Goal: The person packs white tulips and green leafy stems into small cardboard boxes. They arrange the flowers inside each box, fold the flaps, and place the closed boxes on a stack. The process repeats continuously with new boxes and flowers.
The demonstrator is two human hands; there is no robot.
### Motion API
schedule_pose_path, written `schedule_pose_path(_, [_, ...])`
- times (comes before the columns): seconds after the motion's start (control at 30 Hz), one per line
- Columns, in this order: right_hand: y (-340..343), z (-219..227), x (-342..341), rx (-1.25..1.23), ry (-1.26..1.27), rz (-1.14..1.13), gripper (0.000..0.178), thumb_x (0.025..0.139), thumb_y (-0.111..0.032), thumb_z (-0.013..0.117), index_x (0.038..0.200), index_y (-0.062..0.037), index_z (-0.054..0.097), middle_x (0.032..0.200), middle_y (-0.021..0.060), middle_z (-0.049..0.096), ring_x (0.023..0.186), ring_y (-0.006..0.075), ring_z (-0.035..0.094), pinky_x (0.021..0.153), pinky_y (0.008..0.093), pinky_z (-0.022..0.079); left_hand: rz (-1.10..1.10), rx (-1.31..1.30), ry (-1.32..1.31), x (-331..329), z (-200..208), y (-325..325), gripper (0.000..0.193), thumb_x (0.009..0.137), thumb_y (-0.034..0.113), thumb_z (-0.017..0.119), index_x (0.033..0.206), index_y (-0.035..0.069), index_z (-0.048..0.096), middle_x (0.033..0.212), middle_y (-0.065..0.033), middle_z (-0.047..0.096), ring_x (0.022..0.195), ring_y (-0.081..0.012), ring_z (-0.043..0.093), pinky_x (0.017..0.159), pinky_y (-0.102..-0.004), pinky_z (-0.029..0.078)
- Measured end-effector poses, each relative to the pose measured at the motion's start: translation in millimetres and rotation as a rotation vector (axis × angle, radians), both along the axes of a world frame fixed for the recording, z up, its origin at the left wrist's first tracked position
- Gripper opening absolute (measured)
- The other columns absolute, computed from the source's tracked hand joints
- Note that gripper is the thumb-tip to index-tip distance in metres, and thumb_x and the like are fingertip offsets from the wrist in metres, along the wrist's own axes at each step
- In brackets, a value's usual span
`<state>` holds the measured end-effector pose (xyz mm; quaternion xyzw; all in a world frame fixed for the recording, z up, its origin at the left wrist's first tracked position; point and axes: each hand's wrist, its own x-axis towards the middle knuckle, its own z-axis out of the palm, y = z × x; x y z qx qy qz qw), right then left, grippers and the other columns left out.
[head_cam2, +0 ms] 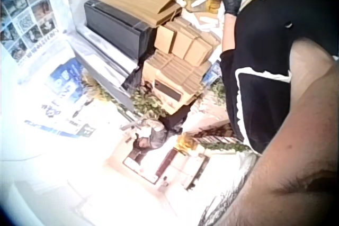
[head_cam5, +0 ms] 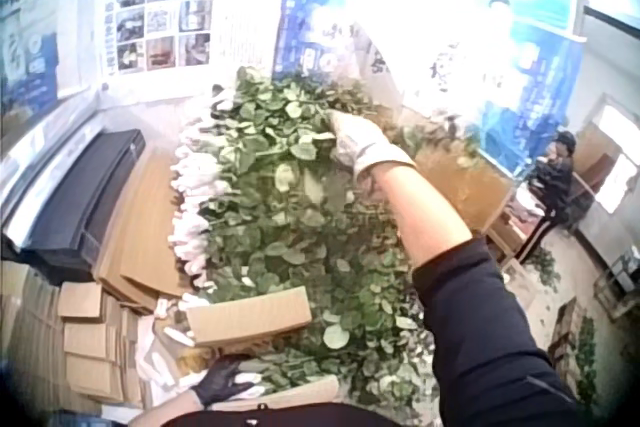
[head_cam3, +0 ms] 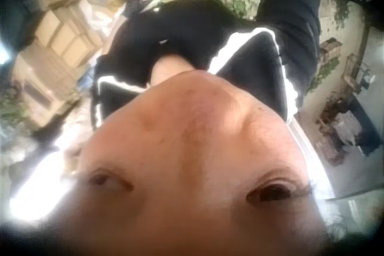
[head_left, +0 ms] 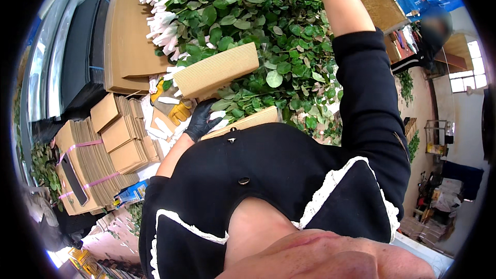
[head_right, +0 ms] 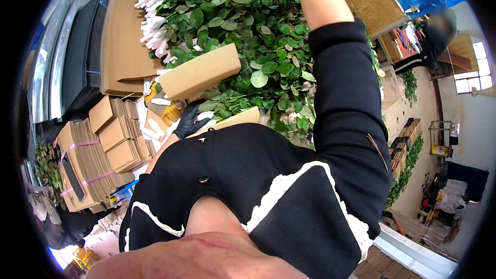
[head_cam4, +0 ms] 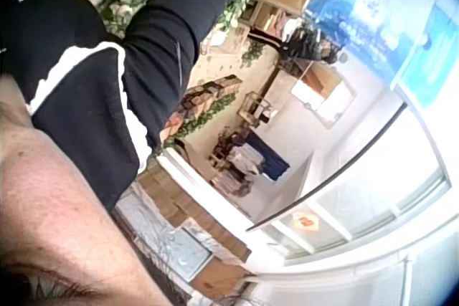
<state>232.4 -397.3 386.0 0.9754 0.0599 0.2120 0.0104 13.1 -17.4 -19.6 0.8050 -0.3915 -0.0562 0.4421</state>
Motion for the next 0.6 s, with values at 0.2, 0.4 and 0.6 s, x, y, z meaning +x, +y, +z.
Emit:
schedule_pose_path(0.2, [20,21,-26,0.061,0.03,0.033,0.023,0.084,-0.014,0.062,0.106,-0.0065,0.064,0.097,0.0196,0.069,0.091,0.0387,0.066,0.079,0.0486,0.051,0.025,-0.004,0.082,-7,29,0,0.063,0.079,0.013,0.08,0.134,0.001,0.052,0.127,-0.0218,0.055,0.113,-0.0346,0.06,0.092,-0.0394,0.056])
schedule_pose_path(0.4, [24,13,-32,-0.132,-0.042,0.012,0.03,0.085,-0.014,0.063,0.114,-0.0117,0.066,0.107,0.02,0.069,0.103,0.0351,0.067,0.088,0.0447,0.053,0.029,-0.081,0.131,-8,18,3,0.062,0.08,0.015,0.079,0.134,0.002,0.053,0.123,-0.0198,0.059,0.116,-0.0329,0.06,0.095,-0.0398,0.054])
schedule_pose_path(0.6, [15,35,-96,0.083,-0.119,0.287,0.042,0.078,-0.011,0.069,0.121,-0.0084,0.065,0.108,0.0208,0.069,0.106,0.0357,0.066,0.091,0.0412,0.052,0.064,-0.111,0.235,-6,6,1,0.065,0.079,0.016,0.081,0.135,0.003,0.051,0.127,-0.0175,0.055,0.118,-0.0317,0.056,0.096,-0.0403,0.051])
